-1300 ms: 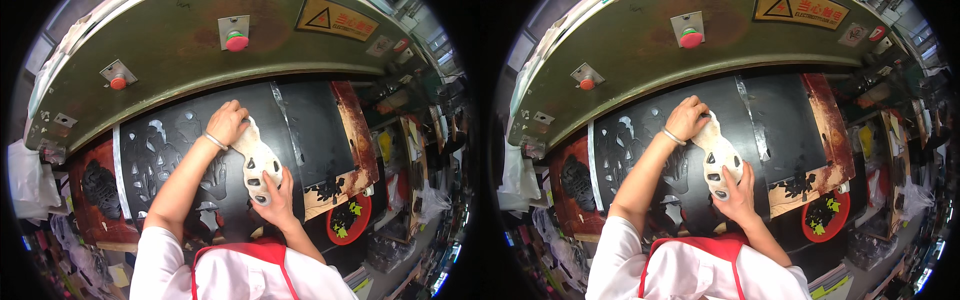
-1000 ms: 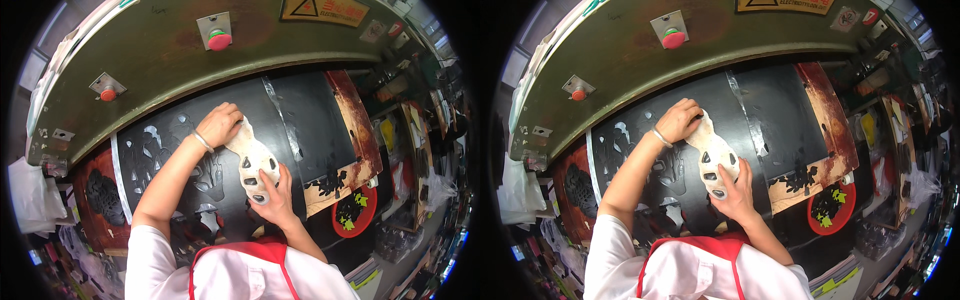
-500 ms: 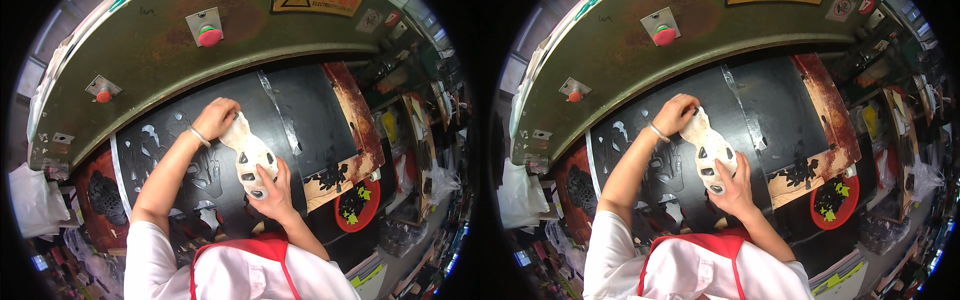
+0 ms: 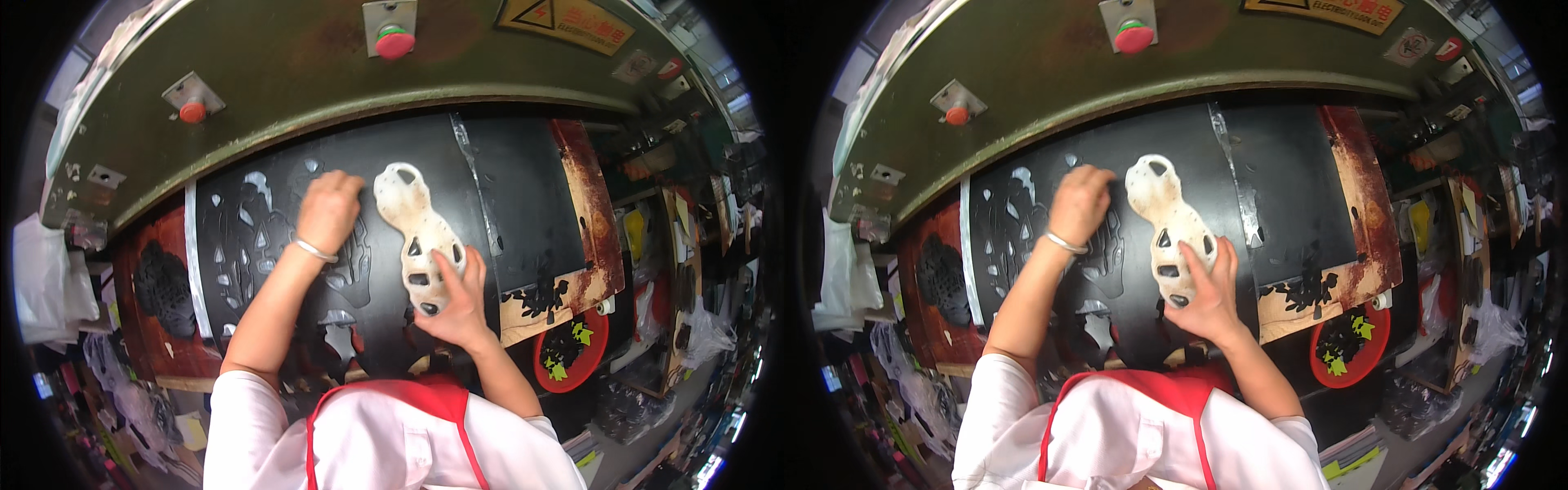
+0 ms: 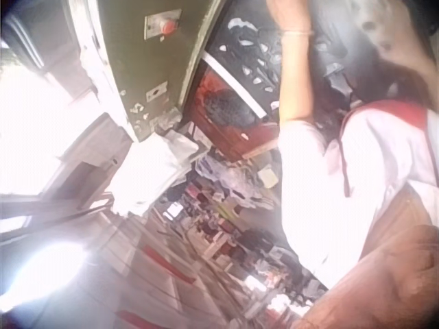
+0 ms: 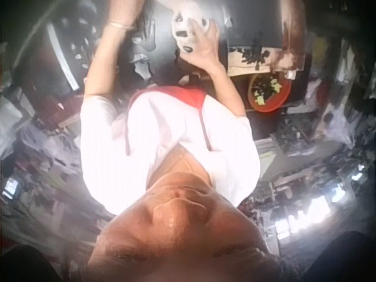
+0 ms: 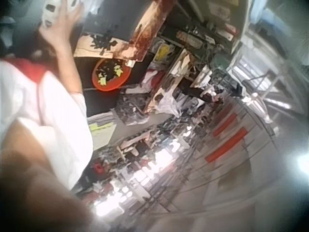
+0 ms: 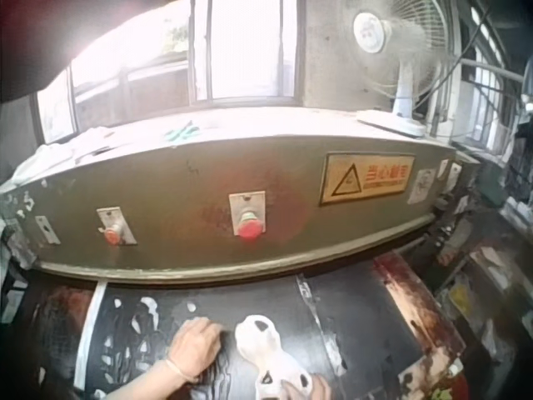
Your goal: The person operates a die-cutting machine to cut shapes from black material sheets. They repeatedly place a sheet, align a template, press a button to activate the press, remove cut pieces, and stack them. The person also uses scissors to trim small pieces and places them into a red bowl.
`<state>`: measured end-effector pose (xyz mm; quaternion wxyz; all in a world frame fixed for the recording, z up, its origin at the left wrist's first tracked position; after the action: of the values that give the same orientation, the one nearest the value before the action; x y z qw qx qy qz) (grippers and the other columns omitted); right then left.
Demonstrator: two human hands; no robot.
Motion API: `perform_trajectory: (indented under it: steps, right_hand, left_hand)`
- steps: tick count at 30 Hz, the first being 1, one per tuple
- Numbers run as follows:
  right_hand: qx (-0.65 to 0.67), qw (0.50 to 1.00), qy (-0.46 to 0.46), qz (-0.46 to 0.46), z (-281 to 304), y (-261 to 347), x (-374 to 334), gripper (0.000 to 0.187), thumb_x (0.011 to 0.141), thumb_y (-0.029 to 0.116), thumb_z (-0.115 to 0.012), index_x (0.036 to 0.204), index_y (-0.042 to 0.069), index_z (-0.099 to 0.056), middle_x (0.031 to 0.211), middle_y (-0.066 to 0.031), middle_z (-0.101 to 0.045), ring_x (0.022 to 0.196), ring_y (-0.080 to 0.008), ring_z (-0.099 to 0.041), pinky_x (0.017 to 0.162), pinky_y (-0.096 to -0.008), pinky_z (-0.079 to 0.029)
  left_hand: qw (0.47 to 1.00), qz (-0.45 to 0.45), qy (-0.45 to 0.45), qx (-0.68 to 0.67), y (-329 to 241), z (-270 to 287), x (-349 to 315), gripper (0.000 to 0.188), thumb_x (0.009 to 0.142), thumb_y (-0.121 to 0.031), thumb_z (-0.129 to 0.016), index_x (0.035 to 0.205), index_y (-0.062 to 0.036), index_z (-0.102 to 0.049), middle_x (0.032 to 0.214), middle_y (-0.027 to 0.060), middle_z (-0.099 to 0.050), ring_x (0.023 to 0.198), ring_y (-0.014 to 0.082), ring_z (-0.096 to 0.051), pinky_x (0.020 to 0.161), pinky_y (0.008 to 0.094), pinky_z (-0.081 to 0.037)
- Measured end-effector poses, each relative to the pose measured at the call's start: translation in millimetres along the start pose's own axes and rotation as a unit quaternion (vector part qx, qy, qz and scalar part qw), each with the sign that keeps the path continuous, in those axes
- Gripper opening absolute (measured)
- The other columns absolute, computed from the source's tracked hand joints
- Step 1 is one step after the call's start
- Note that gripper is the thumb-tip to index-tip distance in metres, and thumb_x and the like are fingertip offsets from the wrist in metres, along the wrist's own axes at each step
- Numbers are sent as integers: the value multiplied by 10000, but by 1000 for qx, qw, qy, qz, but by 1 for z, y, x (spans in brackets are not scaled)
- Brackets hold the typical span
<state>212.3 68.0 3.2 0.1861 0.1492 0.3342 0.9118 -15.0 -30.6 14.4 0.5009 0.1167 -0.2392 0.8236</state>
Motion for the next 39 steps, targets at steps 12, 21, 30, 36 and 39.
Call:
perform_trajectory:
  steps: [12, 21, 30, 36, 39]
  right_hand:
    - [898, 378, -126, -187, 43, -34, -87, 1050, 676, 443, -827, 1519, 95, -307, 1549, -246, -251, 1409, -489, -200, 1215, -511, -210]
    - [753, 629, -173, -90, 70, -37, -62, 948, 751, 390, -716, 1518, 43, -282, 1488, -230, -398, 1359, -429, -406, 1205, -557, -194]
    - [428, 898, -62, -84, 63, -13, 7, 925, 598, 242, -870, 1349, -133, -481, 1365, -215, -499, 1222, -262, -540, 1050, -356, -407]
    - [112, 994, 2, -12, -6, 9, 72, 753, 518, 126, -856, 1226, 67, -608, 1302, -218, -489, 1258, -400, -436, 1057, -448, -397]
    - [2, 999, -43, 29, -44, 28, 90, 725, 523, 114, -826, 1210, 47, -607, 1360, -326, -341, 1279, -509, -337, 1060, -537, -358]
  left_hand:
    - [949, 274, -149, 54, 84, 121, -161, 245, 819, 85, -612, 1038, -10, -669, 858, 111, -604, 732, 223, -603, 686, 323, -495]
    - [981, 126, -91, -119, 25, 40, -74, 324, 753, 50, -609, 1053, -52, -678, 982, 116, -604, 909, 288, -611, 791, 382, -506]
    - [885, -178, 162, -398, -141, -61, -44, 319, 701, -12, -589, 1010, 37, -650, 1116, 226, -608, 1154, 415, -519, 976, 519, -426]
    - [814, 69, 237, -526, -81, 20, -114, 361, 799, 46, -517, 1105, -45, -686, 931, 127, -698, 823, 254, -698, 717, 336, -563]
    - [910, 199, 87, -352, -16, 66, -138, 328, 793, 86, -505, 1039, -17, -696, 898, 118, -692, 796, 251, -702, 716, 330, -559]
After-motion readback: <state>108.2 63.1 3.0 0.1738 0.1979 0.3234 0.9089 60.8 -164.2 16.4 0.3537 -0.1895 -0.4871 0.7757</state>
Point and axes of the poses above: each hand's wrist, its own x-axis towards the middle knuckle, its own z-axis out of the back of the hand, y = z × x, the point moved 5 cm from there along x, towards the middle knuckle
